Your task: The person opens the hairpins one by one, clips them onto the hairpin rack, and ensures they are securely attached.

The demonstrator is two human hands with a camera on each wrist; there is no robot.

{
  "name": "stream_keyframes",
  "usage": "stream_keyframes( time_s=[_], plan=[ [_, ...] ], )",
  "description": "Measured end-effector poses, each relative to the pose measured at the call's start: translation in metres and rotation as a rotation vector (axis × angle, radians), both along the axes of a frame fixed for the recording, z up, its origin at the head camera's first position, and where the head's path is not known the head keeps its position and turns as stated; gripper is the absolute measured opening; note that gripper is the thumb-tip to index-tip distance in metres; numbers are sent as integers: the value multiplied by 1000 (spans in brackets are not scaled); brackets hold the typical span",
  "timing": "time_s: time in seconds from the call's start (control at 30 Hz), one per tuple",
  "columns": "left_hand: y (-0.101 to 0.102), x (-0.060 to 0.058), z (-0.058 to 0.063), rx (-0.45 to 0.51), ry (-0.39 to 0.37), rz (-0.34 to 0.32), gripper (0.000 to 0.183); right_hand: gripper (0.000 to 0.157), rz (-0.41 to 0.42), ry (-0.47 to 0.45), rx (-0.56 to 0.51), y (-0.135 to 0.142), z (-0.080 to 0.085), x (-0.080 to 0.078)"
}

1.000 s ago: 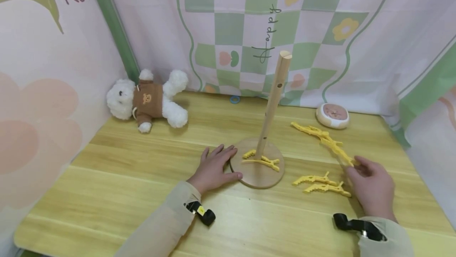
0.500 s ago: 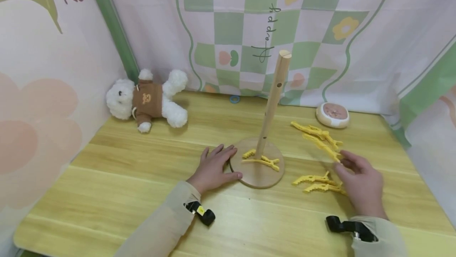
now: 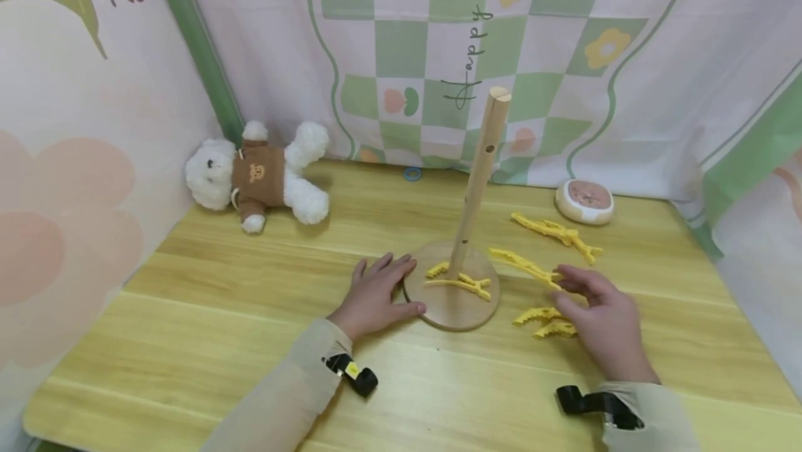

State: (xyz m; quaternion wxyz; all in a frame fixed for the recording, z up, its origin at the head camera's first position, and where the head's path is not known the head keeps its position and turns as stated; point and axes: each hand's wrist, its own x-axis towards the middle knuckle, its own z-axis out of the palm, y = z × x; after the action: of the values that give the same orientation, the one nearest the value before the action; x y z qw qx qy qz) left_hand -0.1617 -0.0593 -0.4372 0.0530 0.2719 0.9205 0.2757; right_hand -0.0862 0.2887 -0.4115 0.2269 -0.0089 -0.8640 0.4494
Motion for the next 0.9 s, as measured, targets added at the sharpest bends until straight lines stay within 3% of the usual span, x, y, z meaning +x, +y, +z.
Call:
stream_keyframes(
  time_s=[0.43, 0.9],
  plan=[
    [0, 1, 3, -5, -11, 4, 84, 31, 46, -4, 70, -14, 2, 1],
    [1, 2, 5, -6, -10, 6, 84, 29, 118, -30, 73, -29, 2, 1]
  ],
)
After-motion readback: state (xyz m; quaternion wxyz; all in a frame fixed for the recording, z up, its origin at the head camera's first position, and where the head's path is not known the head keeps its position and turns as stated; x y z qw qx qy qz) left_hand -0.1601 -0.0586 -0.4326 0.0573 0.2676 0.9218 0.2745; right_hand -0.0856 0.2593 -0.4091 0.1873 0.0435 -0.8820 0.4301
